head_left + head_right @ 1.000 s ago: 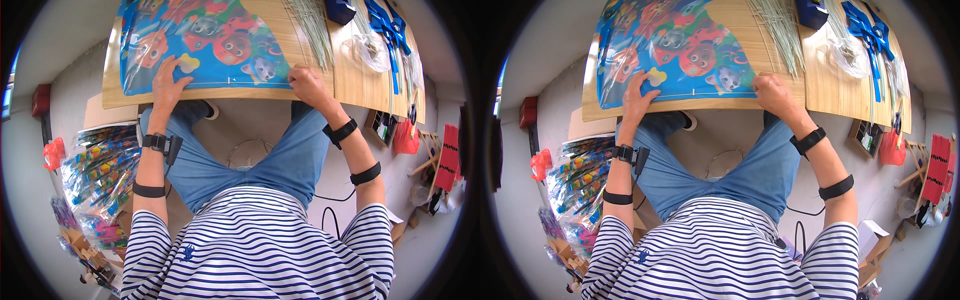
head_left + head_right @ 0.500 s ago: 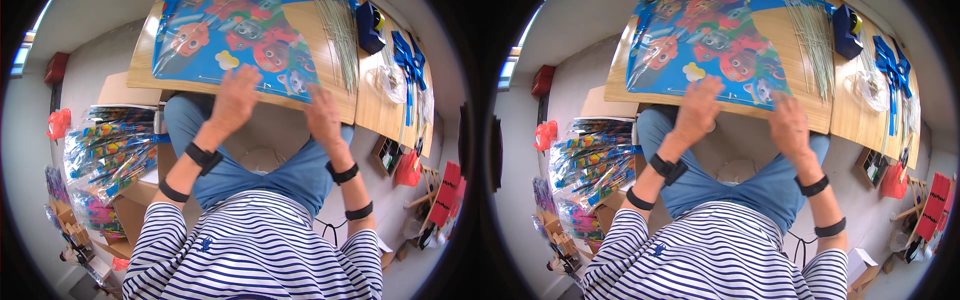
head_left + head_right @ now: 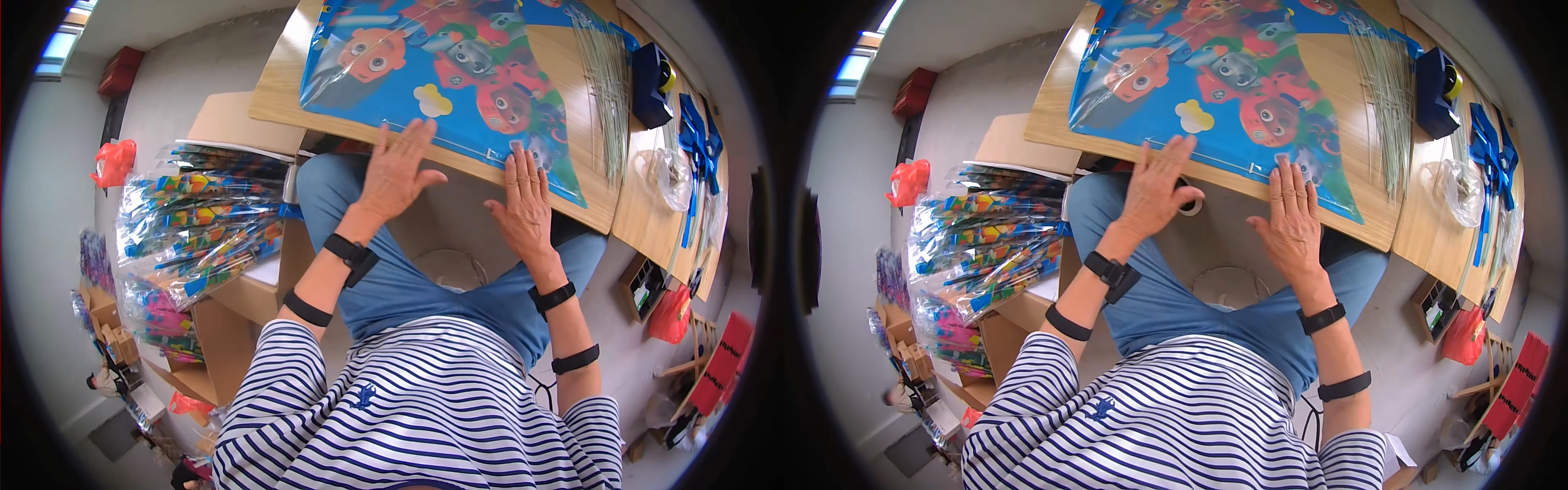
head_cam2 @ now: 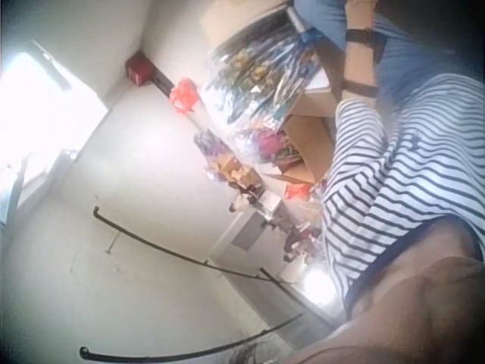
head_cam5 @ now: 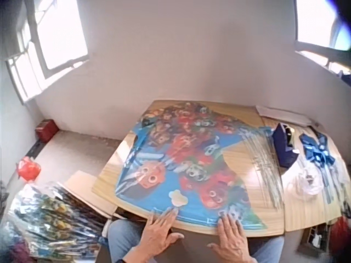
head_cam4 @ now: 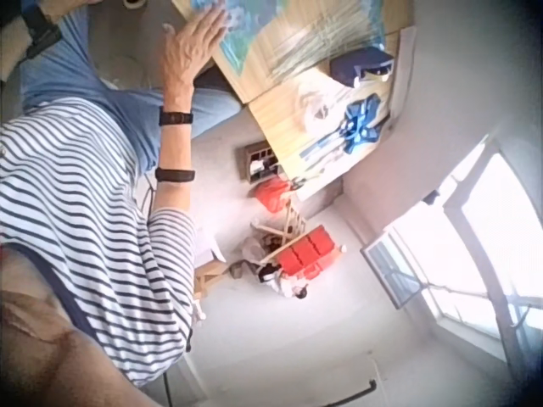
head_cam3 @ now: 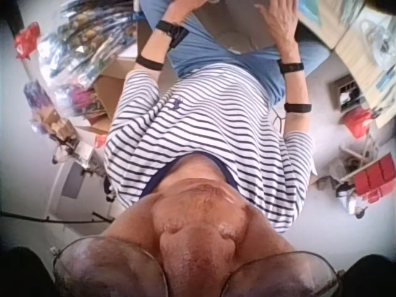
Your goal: The person is assembling a kite by attaching support sticks and decorative blue ribbons to a character-themed kite skin using tape.
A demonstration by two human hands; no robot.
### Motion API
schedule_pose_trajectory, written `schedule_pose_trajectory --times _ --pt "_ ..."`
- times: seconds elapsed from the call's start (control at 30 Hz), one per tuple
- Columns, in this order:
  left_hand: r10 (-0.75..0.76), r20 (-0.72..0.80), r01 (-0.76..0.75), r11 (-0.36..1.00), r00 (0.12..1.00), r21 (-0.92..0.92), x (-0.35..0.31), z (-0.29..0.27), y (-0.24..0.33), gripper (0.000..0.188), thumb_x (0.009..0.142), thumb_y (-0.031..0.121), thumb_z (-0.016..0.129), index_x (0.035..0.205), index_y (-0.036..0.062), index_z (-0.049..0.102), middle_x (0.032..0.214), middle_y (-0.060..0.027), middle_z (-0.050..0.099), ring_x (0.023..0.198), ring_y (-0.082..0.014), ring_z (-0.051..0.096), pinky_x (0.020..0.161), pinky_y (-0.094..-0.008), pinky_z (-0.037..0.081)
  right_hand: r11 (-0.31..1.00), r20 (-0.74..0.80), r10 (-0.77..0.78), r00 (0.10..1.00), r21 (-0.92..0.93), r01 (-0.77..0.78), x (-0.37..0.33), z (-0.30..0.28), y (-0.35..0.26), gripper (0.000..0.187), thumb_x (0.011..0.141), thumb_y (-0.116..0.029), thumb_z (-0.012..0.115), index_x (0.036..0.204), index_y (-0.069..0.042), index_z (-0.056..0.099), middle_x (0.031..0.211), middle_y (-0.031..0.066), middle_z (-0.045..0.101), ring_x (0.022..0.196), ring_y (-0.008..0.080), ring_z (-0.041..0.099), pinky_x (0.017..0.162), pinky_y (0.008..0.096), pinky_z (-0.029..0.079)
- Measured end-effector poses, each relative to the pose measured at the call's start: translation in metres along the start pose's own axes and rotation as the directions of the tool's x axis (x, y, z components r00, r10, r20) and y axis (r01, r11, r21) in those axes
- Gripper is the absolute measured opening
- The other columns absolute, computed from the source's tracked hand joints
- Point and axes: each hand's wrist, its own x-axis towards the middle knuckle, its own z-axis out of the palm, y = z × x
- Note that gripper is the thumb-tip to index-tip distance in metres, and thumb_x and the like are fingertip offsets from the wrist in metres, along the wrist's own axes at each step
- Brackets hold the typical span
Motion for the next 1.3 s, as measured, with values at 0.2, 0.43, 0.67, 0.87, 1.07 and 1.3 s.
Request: schedule_pose_trajectory --times 0.2,0.43,0.67,0.87,1.07,1.3 --pt "-0.157 -0.076 0.164 0.980 0.985 0.109 -0.013 -0.020 -0.059 0.076 0.087 0.048 0.062 0.146 0.0060 0.038 0.144 -0.0147 0.048 0.137 -0.0298 0.041 0.113 -0.0572 0.021 1.000 -0.040 0.001 0.999 -0.002 -0.001 -0.003 0.001 0.005 0.089 0.077 -0.034 0.075 0.146 0.002 0.033 0.158 0.0153 0.024 0.146 0.0323 0.023 0.117 0.0478 0.021" --pt "-0.068 0.022 0.064 0.989 0.997 0.136 -0.007 -0.039 -0.028 0.082 0.087 0.048 0.064 0.147 -0.0004 0.034 0.148 -0.0167 0.044 0.139 -0.0319 0.038 0.115 -0.0553 0.019 0.999 -0.106 0.020 0.994 0.043 -0.016 0.000 0.010 0.001 0.089 0.076 -0.043 0.072 0.144 0.003 0.037 0.156 0.0176 0.028 0.146 0.0314 0.023 0.118 0.0472 0.018" --pt "-0.107 0.055 0.095 0.977 0.993 0.188 -0.008 -0.025 -0.026 0.090 0.084 0.052 0.065 0.149 0.0012 0.029 0.150 -0.0145 0.041 0.141 -0.0294 0.035 0.116 -0.0537 0.018 0.973 -0.172 0.229 0.958 0.017 -0.230 -0.036 0.003 0.026 0.087 0.082 -0.048 0.066 0.145 0.005 0.034 0.155 0.0208 0.029 0.146 0.0341 0.023 0.117 0.0530 0.016" --pt "-0.130 0.064 0.113 0.970 0.990 0.216 -0.009 -0.023 -0.025 0.092 0.084 0.056 0.063 0.150 0.0023 0.028 0.151 -0.0128 0.040 0.141 -0.0293 0.034 0.116 -0.0538 0.018 0.912 -0.158 0.377 0.913 -0.110 -0.395 -0.066 -0.010 0.057 0.083 0.089 -0.052 0.057 0.144 0.005 0.035 0.155 0.0204 0.029 0.146 0.0343 0.023 0.115 0.0589 0.014" --pt "-0.136 0.085 0.113 0.966 0.987 0.231 -0.007 -0.024 -0.023 0.093 0.083 0.059 0.062 0.150 0.0033 0.028 0.152 -0.0126 0.039 0.142 -0.0292 0.034 0.116 -0.0537 0.017 0.832 -0.215 0.525 0.823 -0.074 -0.550 -0.071 -0.021 0.073 0.076 0.089 -0.049 0.059 0.142 0.003 0.041 0.154 0.0181 0.032 0.145 0.0329 0.026 0.115 0.0590 0.016" --pt "-0.148 0.110 0.118 0.963 0.983 0.241 -0.007 -0.026 -0.025 0.094 0.084 0.060 0.060 0.152 0.0050 0.025 0.153 -0.0122 0.037 0.143 -0.0276 0.031 0.117 -0.0513 0.016 0.935 -0.109 0.290 0.951 -0.182 -0.306 -0.069 -0.028 0.072 0.068 0.091 -0.043 0.059 0.142 -0.002 0.044 0.153 0.0117 0.037 0.144 0.0305 0.028 0.115 0.0593 0.016"
